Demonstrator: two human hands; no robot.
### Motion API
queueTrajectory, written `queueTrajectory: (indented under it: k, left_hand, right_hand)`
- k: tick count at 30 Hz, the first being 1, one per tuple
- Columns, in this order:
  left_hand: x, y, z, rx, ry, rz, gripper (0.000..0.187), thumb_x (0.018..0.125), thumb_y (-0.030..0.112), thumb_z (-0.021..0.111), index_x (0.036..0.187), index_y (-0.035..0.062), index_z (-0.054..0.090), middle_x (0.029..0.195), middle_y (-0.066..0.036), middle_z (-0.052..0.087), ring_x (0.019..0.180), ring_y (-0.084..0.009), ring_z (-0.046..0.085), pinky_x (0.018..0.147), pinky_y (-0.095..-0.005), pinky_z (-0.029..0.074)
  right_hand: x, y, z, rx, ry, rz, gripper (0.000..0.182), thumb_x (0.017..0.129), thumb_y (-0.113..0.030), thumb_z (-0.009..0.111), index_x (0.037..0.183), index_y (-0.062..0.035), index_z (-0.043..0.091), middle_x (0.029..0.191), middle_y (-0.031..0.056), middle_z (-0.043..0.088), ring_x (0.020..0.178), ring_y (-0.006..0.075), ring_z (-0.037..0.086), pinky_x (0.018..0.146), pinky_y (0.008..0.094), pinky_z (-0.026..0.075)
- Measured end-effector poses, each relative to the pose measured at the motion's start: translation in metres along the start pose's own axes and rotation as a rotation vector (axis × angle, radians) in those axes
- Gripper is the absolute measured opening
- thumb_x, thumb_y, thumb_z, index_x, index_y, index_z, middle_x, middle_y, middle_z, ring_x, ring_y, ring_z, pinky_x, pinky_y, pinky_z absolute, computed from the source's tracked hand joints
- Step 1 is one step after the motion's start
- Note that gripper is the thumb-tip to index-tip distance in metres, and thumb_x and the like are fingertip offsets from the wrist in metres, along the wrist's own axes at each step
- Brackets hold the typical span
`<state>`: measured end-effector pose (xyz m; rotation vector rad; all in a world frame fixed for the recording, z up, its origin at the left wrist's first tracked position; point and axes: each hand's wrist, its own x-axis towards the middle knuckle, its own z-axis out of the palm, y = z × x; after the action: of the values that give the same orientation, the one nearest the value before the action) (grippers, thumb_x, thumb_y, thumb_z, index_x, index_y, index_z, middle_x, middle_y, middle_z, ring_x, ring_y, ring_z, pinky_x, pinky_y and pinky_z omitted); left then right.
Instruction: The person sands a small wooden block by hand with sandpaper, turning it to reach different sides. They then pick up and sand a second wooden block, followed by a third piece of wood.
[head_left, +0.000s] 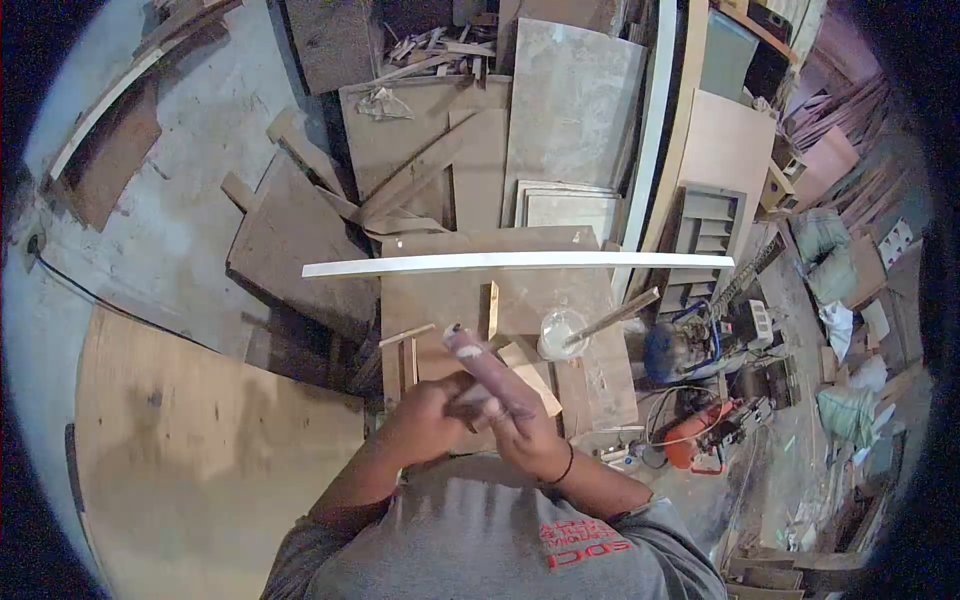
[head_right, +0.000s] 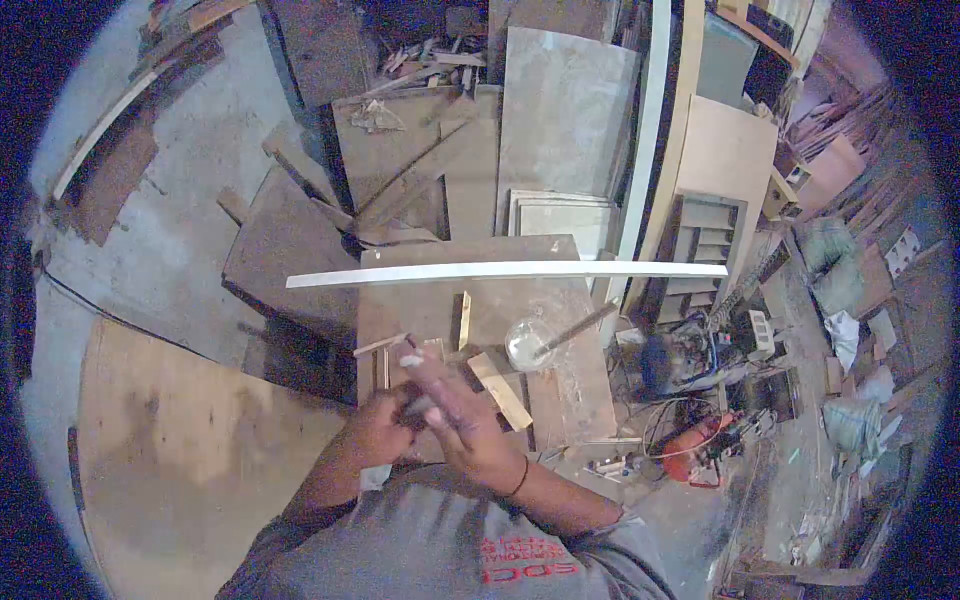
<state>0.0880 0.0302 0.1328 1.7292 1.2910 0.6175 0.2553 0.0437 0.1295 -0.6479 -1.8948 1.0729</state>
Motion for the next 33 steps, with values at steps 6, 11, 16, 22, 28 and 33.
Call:
queueTrajectory:
  k: [6,11,16,22,28,33]
  left_hand:
    - [-0.001,-0.017,0.009,0.053,0.057,0.089,0.041,0.08,0.019,0.061,0.118,0.0052,0.052,0.095,-0.023,0.062,0.09,-0.0393,0.06,0.076,-0.0415,0.049]
    - [0.002,-0.003,-0.004,0.104,0.129,0.057,0.03,0.078,0.016,0.06,0.105,0.0042,0.06,0.095,-0.021,0.063,0.088,-0.0391,0.06,0.074,-0.0423,0.049]
    - [0.01,-0.019,0.001,0.123,0.061,0.0,0.027,0.075,0.015,0.062,0.1,0.0057,0.062,0.093,-0.019,0.063,0.086,-0.038,0.06,0.073,-0.0416,0.049]
    - [0.007,-0.021,0.013,0.199,0.171,0.048,0.026,0.075,0.013,0.06,0.1,0.0066,0.061,0.094,-0.018,0.063,0.089,-0.0366,0.06,0.073,-0.0432,0.049]
    - [0.004,-0.012,0.006,0.304,0.327,0.136,0.024,0.077,0.014,0.06,0.101,0.0102,0.062,0.091,-0.016,0.064,0.086,-0.0357,0.061,0.073,-0.0435,0.049]
    - [0.013,-0.019,0.008,0.365,0.352,0.14,0.026,0.078,0.019,0.063,0.103,0.0133,0.062,0.089,-0.015,0.063,0.08,-0.0342,0.062,0.066,-0.0436,0.049]
  right_hand:
    - [0.0,-0.005,0.009,-0.23,0.037,0.071,0.051,0.087,-0.002,0.047,0.136,-0.0092,0.037,0.142,0.0232,0.029,0.133,0.037,0.026,0.107,0.0408,0.026]
    - [-0.001,-0.001,0.009,-0.04,0.021,0.103,0.051,0.086,-0.002,0.046,0.136,-0.0112,0.037,0.139,0.0226,0.034,0.133,0.0364,0.027,0.105,0.0405,0.029]
    - [0.001,0.011,0.011,-0.085,0.1,0.115,0.053,0.086,-0.001,0.046,0.137,-0.0111,0.037,0.139,0.0222,0.035,0.131,0.0356,0.031,0.104,0.0383,0.031]
    - [0.004,0.011,0.01,-0.071,0.104,0.111,0.059,0.081,0.006,0.046,0.137,-0.0103,0.036,0.139,0.0226,0.035,0.13,0.0356,0.032,0.104,0.0372,0.031]
    - [0.006,0.01,0.014,0.105,0.145,0.203,0.049,0.087,0.0,0.042,0.136,-0.0067,0.036,0.138,0.0206,0.038,0.131,0.0345,0.032,0.106,0.0374,0.029]
    - [0.005,0.015,0.012,-0.027,0.12,0.123,0.042,0.095,-0.008,0.035,0.136,0.0005,0.034,0.14,0.0141,0.037,0.133,0.0257,0.031,0.109,0.0361,0.02]
